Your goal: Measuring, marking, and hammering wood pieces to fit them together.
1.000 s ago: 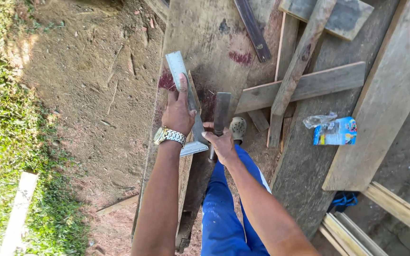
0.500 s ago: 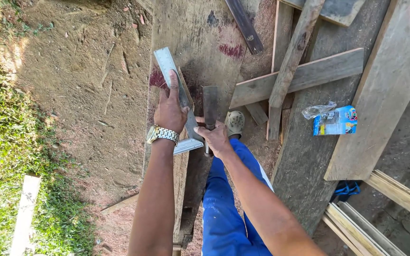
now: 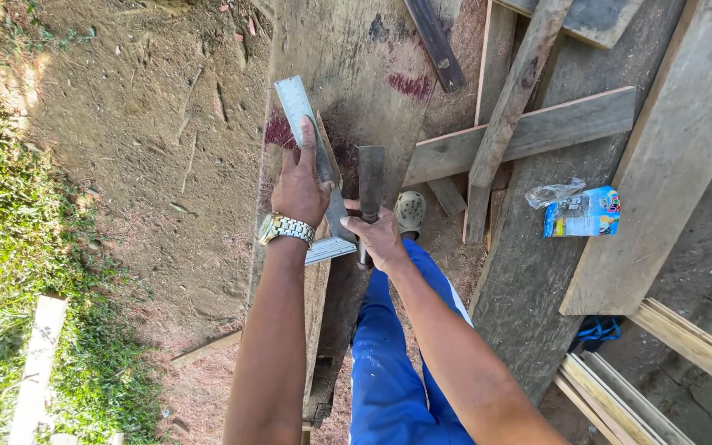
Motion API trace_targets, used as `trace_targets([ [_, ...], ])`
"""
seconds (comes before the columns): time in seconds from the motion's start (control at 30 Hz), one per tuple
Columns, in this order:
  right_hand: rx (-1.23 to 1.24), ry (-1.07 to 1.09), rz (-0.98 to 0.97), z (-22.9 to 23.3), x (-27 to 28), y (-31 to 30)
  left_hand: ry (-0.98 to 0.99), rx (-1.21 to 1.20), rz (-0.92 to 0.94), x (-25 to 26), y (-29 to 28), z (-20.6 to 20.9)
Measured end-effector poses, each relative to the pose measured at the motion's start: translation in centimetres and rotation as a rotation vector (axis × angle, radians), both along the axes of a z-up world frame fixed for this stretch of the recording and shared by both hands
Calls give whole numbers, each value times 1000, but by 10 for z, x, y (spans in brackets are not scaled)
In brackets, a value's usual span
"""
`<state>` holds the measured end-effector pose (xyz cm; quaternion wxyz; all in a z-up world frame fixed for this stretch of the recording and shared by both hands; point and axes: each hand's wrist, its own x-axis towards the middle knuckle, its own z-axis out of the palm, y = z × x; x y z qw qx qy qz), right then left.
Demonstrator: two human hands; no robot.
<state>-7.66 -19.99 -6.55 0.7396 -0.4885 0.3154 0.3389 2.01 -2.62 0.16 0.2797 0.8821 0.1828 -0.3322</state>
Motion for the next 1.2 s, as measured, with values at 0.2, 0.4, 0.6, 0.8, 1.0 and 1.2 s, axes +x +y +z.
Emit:
trace_targets([
  [0.2,-72,40,32,-12,-6,-4,-56,3,-1,0,0,-1],
  [0.4,-50,30,46,1,3,-3,1,-12,12,6,-1,8],
  [0.6,-254,5,195,11,-3,-9,-22,-10,31,5,-1,14],
  [0.8,-313,102,143,22,-3,-14,4,-51,64,9,1,21],
  [1.0,-311,11,108,11,2,-4,-8,-45,70,3,0,8],
  [1.2,-322,43,112,1,1,-3,70,-118,85,11,5,15],
])
